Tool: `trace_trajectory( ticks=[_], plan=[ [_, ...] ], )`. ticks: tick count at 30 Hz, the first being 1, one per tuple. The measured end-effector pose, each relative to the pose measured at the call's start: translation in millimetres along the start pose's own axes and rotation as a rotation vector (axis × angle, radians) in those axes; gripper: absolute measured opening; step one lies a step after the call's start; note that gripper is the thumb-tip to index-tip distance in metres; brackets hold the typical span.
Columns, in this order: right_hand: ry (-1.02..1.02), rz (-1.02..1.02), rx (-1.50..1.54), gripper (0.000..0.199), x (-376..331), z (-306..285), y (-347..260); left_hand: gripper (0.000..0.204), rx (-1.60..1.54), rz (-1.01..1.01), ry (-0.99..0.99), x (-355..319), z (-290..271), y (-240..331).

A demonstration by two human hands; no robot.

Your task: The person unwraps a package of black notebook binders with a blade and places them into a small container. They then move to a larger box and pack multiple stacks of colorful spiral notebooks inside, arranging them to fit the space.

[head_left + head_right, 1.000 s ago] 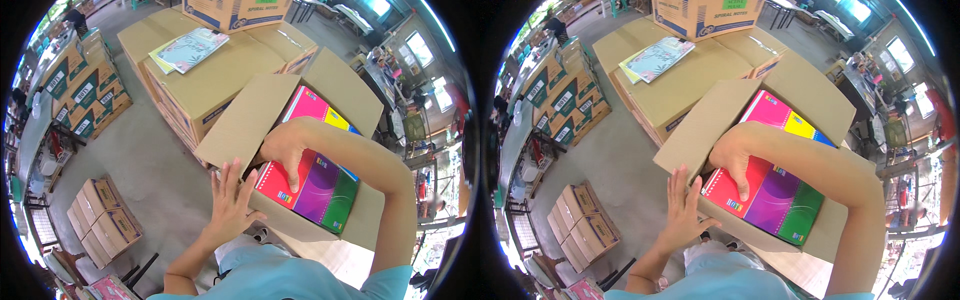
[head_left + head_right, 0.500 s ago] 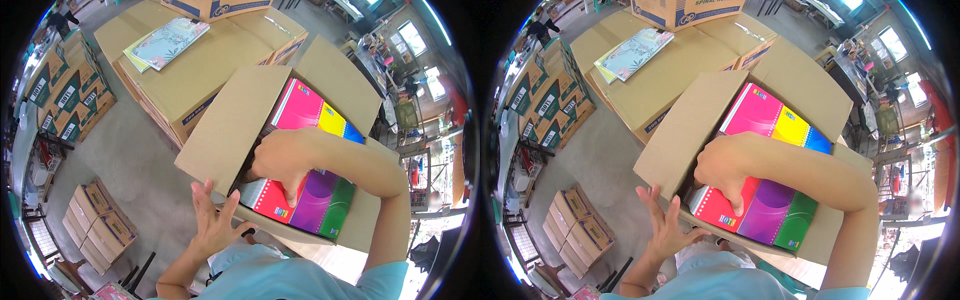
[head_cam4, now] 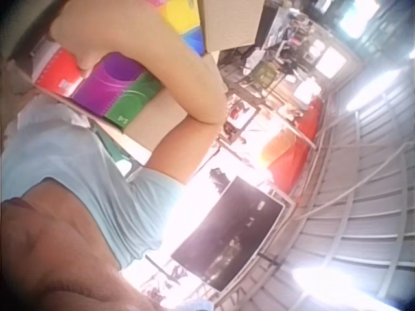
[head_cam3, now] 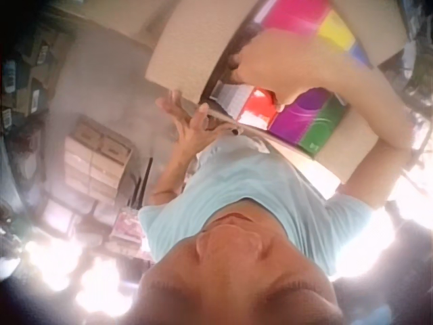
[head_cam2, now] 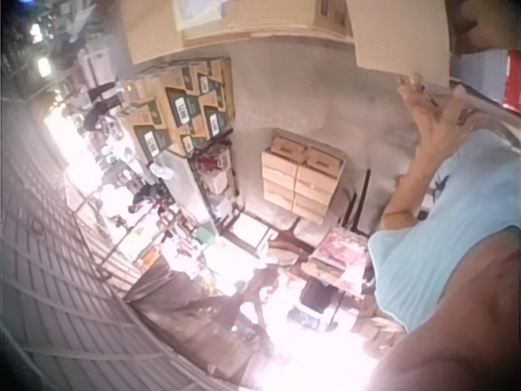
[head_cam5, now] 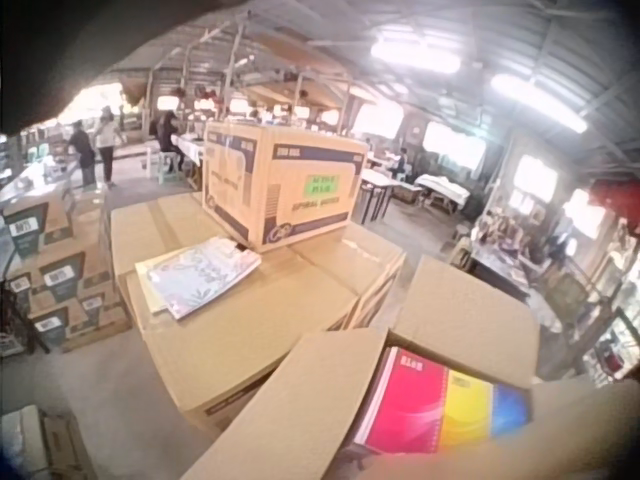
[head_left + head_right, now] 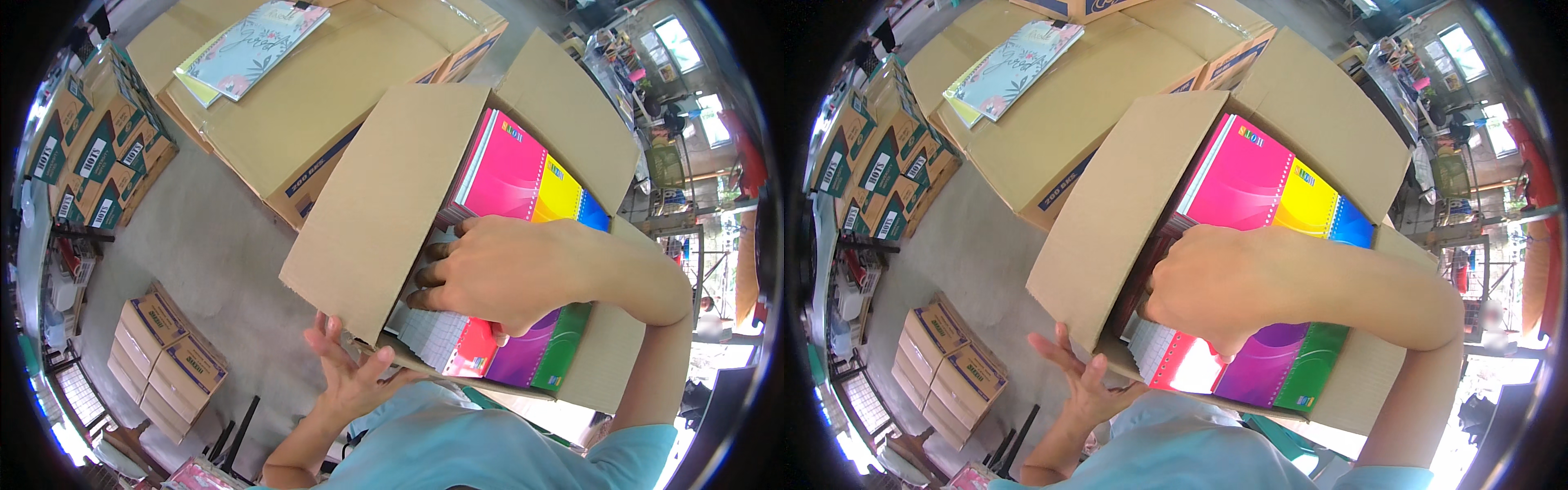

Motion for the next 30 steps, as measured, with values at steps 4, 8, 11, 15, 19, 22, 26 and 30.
trace_trajectory(
  ticks=[4, 8, 11, 15, 19, 22, 26, 30],
  plan=[
    [0.042, -0.05, 0.021, 0.071, 5, -4, -1, 0.119, -0.031, 0.01, -0.018, -3, 2, -1],
    [0.001, 0.021, 0.069, 0.069, 10, -4, -1, 0.108, -0.037, -0.073, 0.028, -4, -3, -5],
    [-0.201, 0.197, 0.05, 0.07, 21, 4, 11, 0.108, -0.06, -0.081, 0.014, -1, -2, -4],
    [-0.369, 0.207, 0.046, 0.053, 34, 17, 13, 0.11, -0.094, -0.093, 0.016, 1, -3, -2],
    [-0.381, 0.177, 0.022, 0.059, 36, 21, 11, 0.11, -0.095, -0.086, 0.006, 1, -1, -1],
    [-0.376, 0.147, 0.116, 0.086, 33, 19, 11, 0.11, -0.093, -0.074, 0.031, 4, -1, 1],
    [-0.291, 0.082, 0.137, 0.087, 32, 11, 10, 0.111, -0.114, -0.082, 0.052, 5, -2, 1],
    [-0.386, 0.114, 0.081, 0.077, 39, 21, 11, 0.112, -0.093, -0.104, 0.028, 4, -2, 0]
  ],
)
Point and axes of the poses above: each hand's wrist, its own x-axis towards the middle knuckle, its own z-axis out of the palm, y = z × x, the point moved 9 cm from there along x, towards the middle knuckle, and after that the axes turned 3 degrees about -x, right-handed, at the moved point
